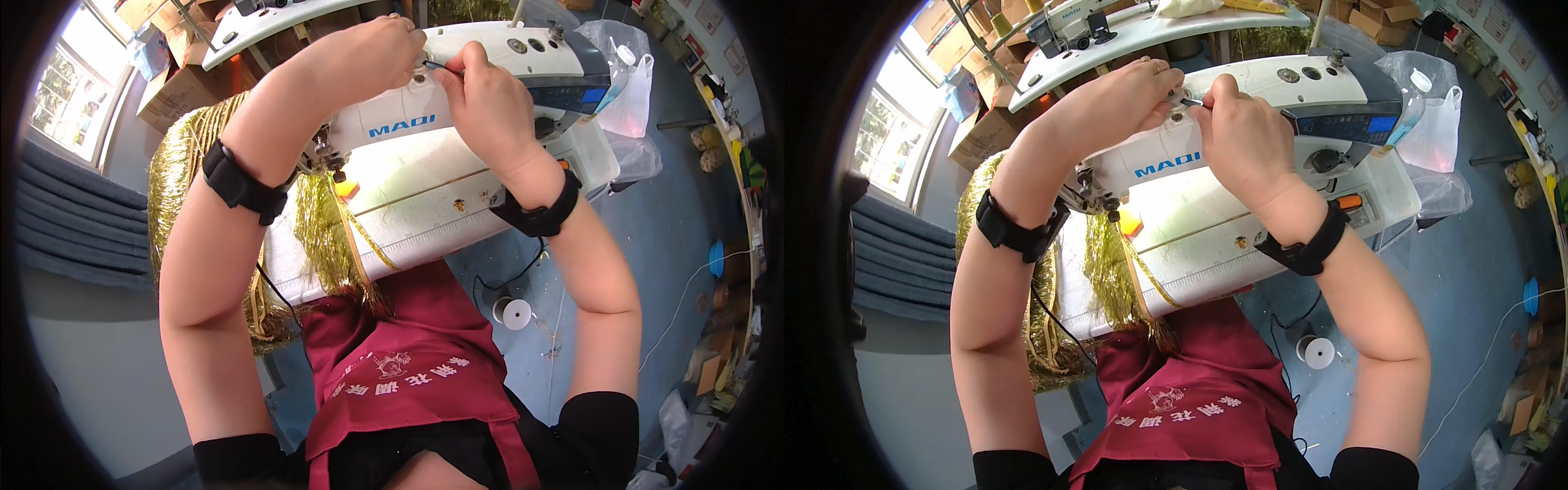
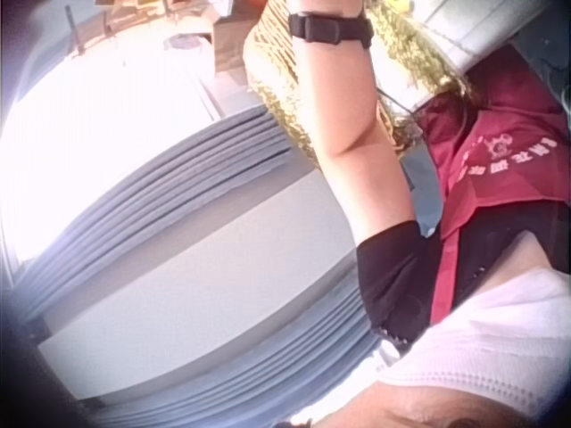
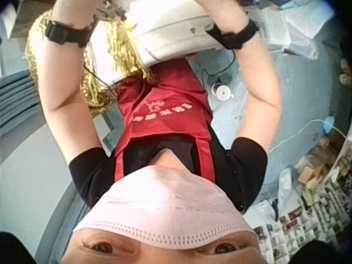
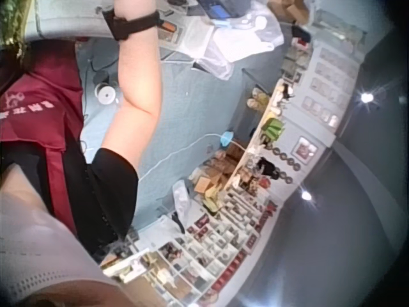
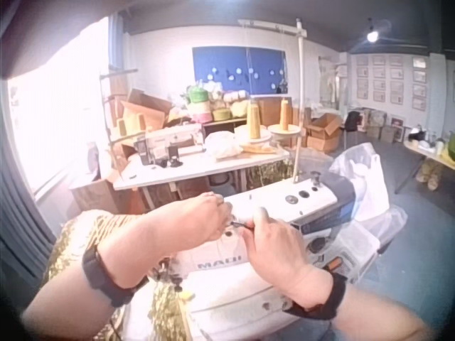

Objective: The person threads a sewing machine with gold thread, winds the bobbin, and prepares the machine for sewing. They guide the thread through the machine's tensioners and needle area, then wind the bobbin and place it into the machine.

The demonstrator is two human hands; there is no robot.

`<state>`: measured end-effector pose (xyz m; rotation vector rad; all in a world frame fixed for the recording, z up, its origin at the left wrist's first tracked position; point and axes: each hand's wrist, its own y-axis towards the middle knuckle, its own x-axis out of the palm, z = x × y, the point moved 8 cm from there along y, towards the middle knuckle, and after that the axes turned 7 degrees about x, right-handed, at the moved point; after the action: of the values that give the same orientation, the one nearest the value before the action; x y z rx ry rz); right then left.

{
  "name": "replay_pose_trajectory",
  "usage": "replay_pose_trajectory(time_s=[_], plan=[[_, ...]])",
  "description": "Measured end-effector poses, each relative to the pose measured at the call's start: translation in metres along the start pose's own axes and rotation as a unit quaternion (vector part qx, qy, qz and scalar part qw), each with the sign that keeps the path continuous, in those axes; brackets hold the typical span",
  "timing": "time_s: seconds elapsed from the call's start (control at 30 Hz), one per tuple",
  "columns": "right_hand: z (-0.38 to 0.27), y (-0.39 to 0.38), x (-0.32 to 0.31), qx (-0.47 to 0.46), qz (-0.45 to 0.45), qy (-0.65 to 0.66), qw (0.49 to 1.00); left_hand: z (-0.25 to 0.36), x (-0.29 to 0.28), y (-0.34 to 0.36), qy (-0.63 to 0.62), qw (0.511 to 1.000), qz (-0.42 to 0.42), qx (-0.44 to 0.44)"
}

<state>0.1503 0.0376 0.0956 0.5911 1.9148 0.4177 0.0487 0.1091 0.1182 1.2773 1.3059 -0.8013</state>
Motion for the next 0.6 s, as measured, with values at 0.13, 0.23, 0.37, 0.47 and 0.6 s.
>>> replay_pose_trajectory(time_s=[0.13, 0.23, 0.37, 0.47, 0.6], plan=[[-0.001, -0.008, 0.002, 0.02, 0.044, 0.043, 0.998, -0.009, -0.002, 0.005, -0.079, 0.996, 0.018, -0.04], [0.001, -0.013, 0.004, 0.039, 0.08, 0.078, 0.993, -0.024, 0.002, 0.006, -0.132, 0.985, -0.01, -0.114], [0.01, -0.017, 0.006, 0.043, 0.103, 0.14, 0.984, -0.022, -0.02, 0.001, -0.155, 0.98, 0.096, -0.085], [0.024, -0.019, 0.01, 0.078, 0.095, 0.245, 0.962, -0.025, -0.022, -0.01, -0.166, 0.973, 0.085, -0.133], [0.043, -0.016, 0.003, 0.099, 0.085, 0.4, 0.907, -0.009, -0.043, -0.016, -0.114, 0.982, 0.138, -0.058]])
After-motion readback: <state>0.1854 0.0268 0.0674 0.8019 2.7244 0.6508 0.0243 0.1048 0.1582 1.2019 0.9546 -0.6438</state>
